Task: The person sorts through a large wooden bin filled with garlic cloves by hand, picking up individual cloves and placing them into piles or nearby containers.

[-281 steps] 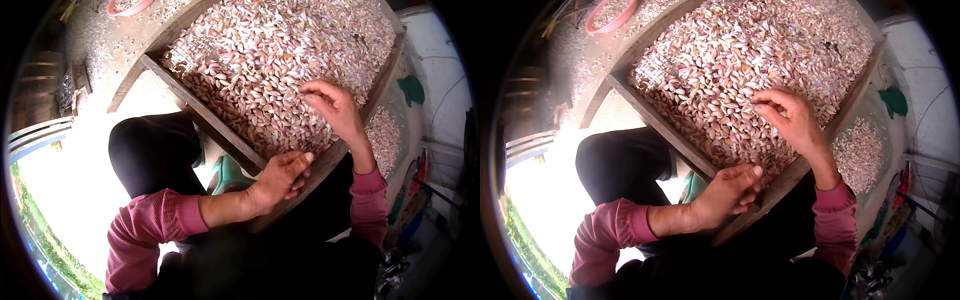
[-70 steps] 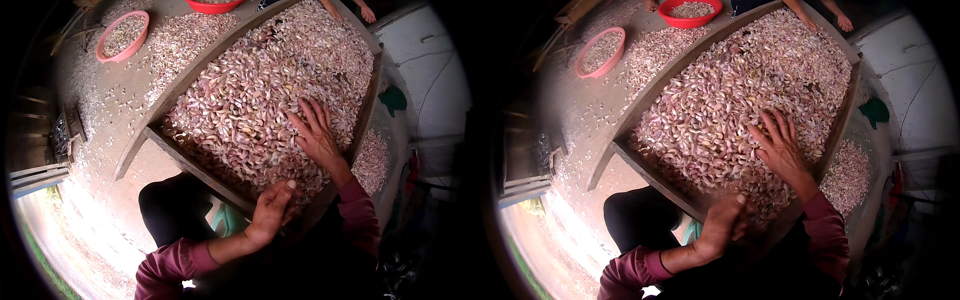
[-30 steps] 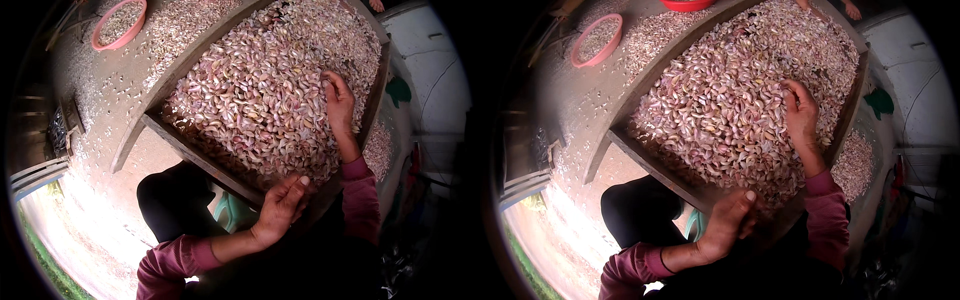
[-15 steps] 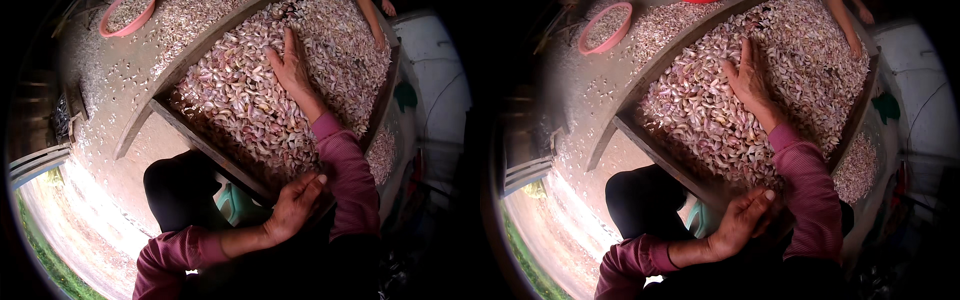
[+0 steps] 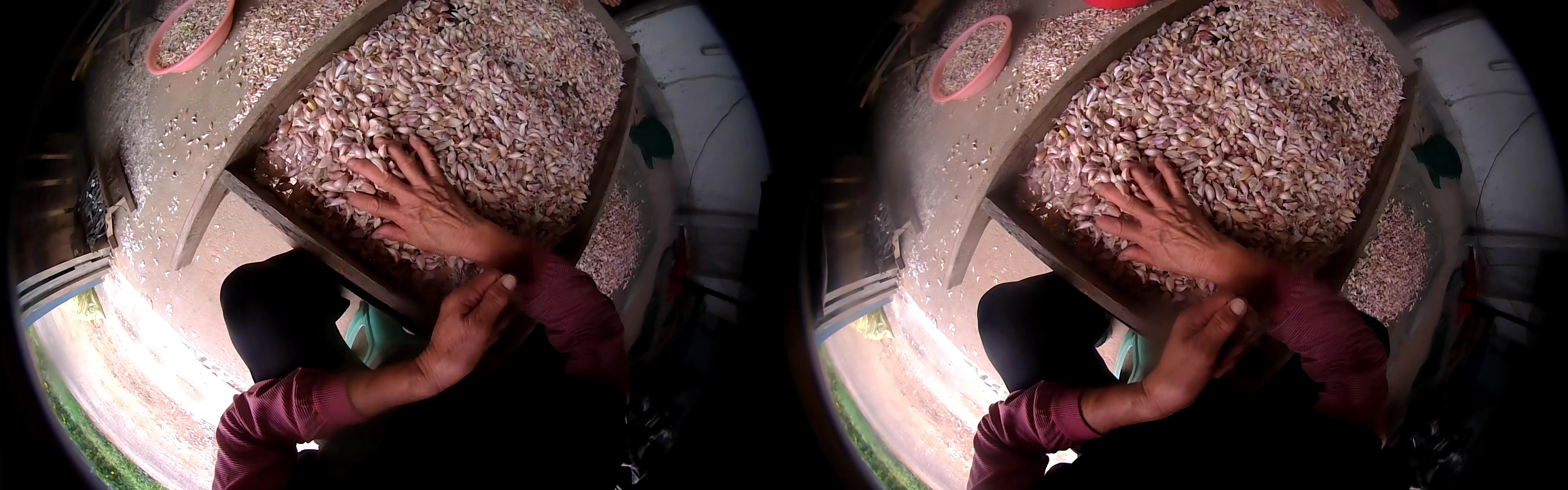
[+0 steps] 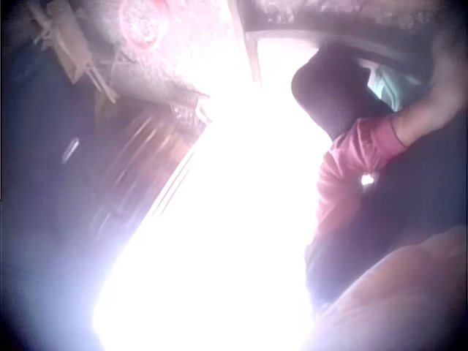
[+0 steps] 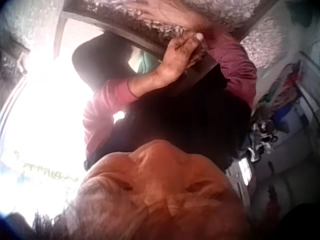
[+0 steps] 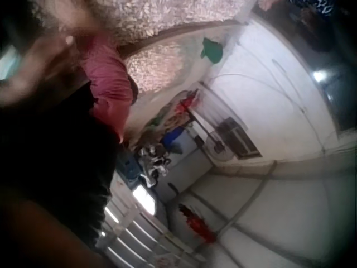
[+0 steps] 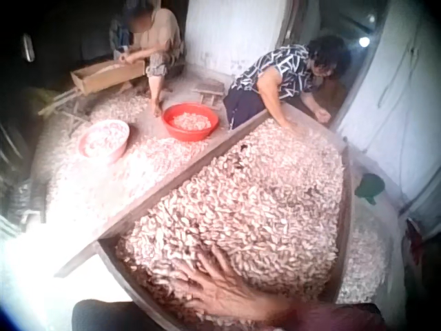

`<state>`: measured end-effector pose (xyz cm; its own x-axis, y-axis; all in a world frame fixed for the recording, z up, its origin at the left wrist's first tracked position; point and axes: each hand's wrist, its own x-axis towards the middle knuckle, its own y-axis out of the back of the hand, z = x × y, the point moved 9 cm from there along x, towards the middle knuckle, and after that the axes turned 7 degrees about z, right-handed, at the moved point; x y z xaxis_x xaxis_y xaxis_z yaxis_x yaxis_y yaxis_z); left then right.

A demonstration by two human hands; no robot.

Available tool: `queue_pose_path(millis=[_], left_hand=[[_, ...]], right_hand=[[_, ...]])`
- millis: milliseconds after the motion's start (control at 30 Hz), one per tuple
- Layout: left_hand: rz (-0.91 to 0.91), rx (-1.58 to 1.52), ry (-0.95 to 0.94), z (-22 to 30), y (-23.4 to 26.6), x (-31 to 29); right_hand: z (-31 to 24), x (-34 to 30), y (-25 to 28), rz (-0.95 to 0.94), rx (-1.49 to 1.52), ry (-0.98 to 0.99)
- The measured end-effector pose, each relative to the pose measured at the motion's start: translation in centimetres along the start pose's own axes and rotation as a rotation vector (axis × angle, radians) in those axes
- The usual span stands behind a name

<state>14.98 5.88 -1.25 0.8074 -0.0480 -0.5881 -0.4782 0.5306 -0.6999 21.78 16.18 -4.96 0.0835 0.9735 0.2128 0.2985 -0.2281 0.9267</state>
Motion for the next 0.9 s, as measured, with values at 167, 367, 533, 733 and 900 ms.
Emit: queue_pose_path(millis=[167,367,533,733,900], left_hand=[[0.025,0.047,0.040,-0.2,0.5,-0.4],[0.083,0.101,0.009,-0.4,1.4,-0.5],[0.094,0.165,0.042,-1.1,1.9,-0.5],[0.116,0.177,0.008,0.2,1.6,-0.1],[0.118,0.168,-0.024,0.6,2.0,0.0]], right_hand=[[4.4,-5.1,4.2,-0.068,-0.182,-0.197],[6.3,-8.7,9.4,0.155,0.031,-0.313],[11.4,-4.0,11.0,0.396,0.061,-0.465],[16.4,-1.4,6.9,0.245,-0.015,-0.527],[16.2,-0.2,6.5,0.130,-0.120,-0.571]])
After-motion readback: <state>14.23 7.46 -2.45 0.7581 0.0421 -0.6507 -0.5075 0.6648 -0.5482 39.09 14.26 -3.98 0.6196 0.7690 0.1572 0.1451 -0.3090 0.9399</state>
